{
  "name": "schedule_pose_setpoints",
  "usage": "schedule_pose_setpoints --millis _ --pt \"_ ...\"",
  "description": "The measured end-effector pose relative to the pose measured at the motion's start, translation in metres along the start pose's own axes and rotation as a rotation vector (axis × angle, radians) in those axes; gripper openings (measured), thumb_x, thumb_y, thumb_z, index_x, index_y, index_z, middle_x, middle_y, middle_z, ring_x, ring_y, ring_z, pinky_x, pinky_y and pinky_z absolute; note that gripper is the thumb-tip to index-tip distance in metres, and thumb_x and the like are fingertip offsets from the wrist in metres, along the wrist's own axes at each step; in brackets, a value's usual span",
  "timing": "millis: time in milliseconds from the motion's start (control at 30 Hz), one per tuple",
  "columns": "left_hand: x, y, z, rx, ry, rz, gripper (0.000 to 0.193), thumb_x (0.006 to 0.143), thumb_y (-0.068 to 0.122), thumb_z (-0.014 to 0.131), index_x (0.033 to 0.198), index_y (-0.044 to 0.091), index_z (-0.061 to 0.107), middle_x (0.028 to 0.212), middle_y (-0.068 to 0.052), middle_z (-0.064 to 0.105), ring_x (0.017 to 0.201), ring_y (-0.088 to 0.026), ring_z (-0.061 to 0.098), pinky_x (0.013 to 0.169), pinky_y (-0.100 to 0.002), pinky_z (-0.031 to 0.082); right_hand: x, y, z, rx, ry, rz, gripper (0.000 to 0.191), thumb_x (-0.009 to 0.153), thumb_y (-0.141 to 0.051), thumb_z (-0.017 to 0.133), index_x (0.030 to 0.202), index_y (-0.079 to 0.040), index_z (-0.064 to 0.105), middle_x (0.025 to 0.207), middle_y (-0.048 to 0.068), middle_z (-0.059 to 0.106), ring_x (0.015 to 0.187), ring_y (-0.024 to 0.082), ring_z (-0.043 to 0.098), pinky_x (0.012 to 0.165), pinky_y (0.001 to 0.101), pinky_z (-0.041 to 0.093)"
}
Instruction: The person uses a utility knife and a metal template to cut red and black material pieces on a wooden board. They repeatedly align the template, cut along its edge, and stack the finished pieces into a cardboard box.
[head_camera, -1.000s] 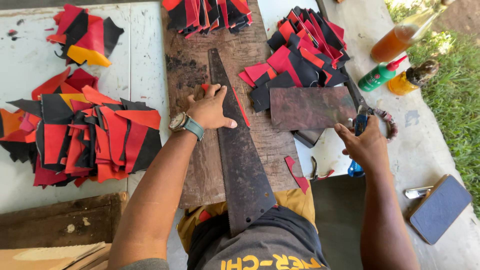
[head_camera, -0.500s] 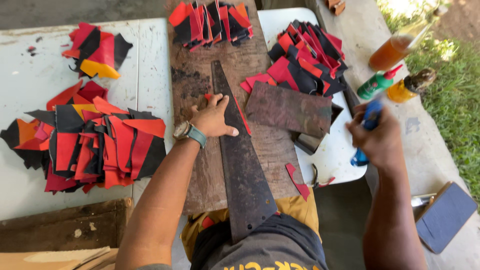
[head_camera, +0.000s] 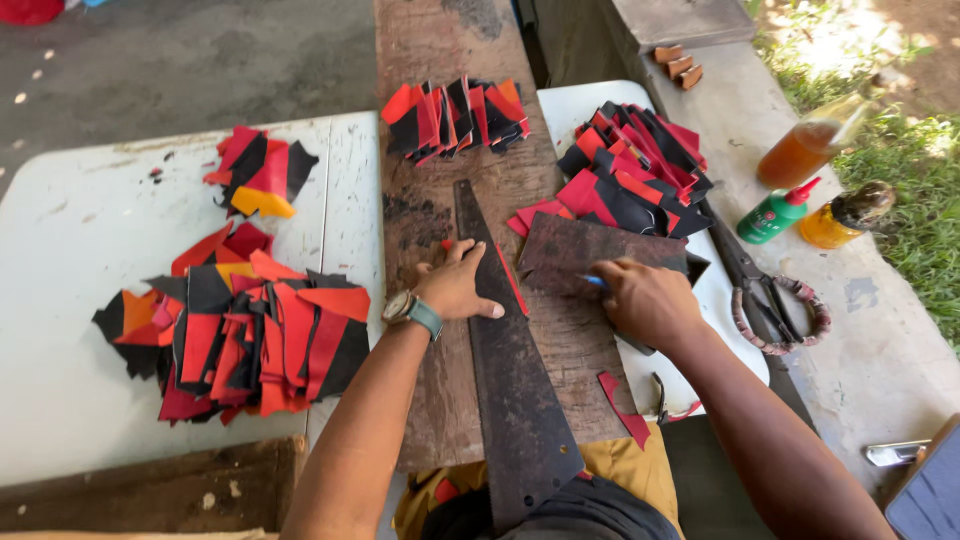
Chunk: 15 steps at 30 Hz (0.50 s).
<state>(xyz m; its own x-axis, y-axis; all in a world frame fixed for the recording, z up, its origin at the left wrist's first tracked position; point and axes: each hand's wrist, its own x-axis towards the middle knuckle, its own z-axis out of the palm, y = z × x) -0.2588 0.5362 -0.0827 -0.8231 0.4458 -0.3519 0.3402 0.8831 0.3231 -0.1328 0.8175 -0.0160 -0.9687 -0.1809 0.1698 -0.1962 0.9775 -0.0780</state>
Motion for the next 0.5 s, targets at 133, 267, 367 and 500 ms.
schedule_pose_setpoints --millis 133,267,367,500 --pt "0.001 0.0 -0.004 0.002 0.004 -0.019 0.129 0.063 0.065 0.084 0.164 0.019 0.017 0.172 -0.002 0.013 0.154 -0.026 0.027 0.116 -0.061 0.026 0.016 0.012 -0.02 -0.121 0.166 -0.049 0.017 0.087 -0.023 0.074 0.104 -0.02 0.071 0.095 0.0 0.071 0.076 0.026 0.072 0.061 0.0413 0.057" --pt "0.001 0.003 -0.002 0.018 0.003 -0.004 0.13 0.063 0.066 0.085 0.164 0.019 0.016 0.171 -0.002 0.013 0.155 -0.025 0.024 0.116 -0.061 0.024 0.022 0.044 -0.061 -0.128 0.343 -0.079 0.022 0.087 -0.026 0.076 0.107 -0.018 0.072 0.095 -0.001 0.071 0.078 0.023 0.072 0.061 0.0385 0.057" --pt "-0.001 0.004 0.0 0.023 -0.005 -0.017 0.13 0.064 0.065 0.084 0.164 0.019 0.016 0.173 -0.003 0.011 0.154 -0.024 0.026 0.118 -0.061 0.022 0.031 0.057 -0.07 -0.142 0.277 -0.061 0.03 0.085 -0.025 0.078 0.113 -0.019 0.072 0.109 -0.001 0.072 0.085 0.024 0.073 0.066 0.0395 0.058" --pt "-0.001 0.005 -0.002 0.017 0.006 -0.007 0.13 0.063 0.067 0.084 0.163 0.02 0.016 0.171 -0.002 0.012 0.155 -0.024 0.023 0.118 -0.059 0.022 0.018 0.074 -0.054 0.025 -0.092 -0.183 0.041 0.073 -0.025 0.085 0.111 -0.019 0.071 0.147 0.0 0.062 0.098 0.023 0.073 0.076 0.0389 0.059"
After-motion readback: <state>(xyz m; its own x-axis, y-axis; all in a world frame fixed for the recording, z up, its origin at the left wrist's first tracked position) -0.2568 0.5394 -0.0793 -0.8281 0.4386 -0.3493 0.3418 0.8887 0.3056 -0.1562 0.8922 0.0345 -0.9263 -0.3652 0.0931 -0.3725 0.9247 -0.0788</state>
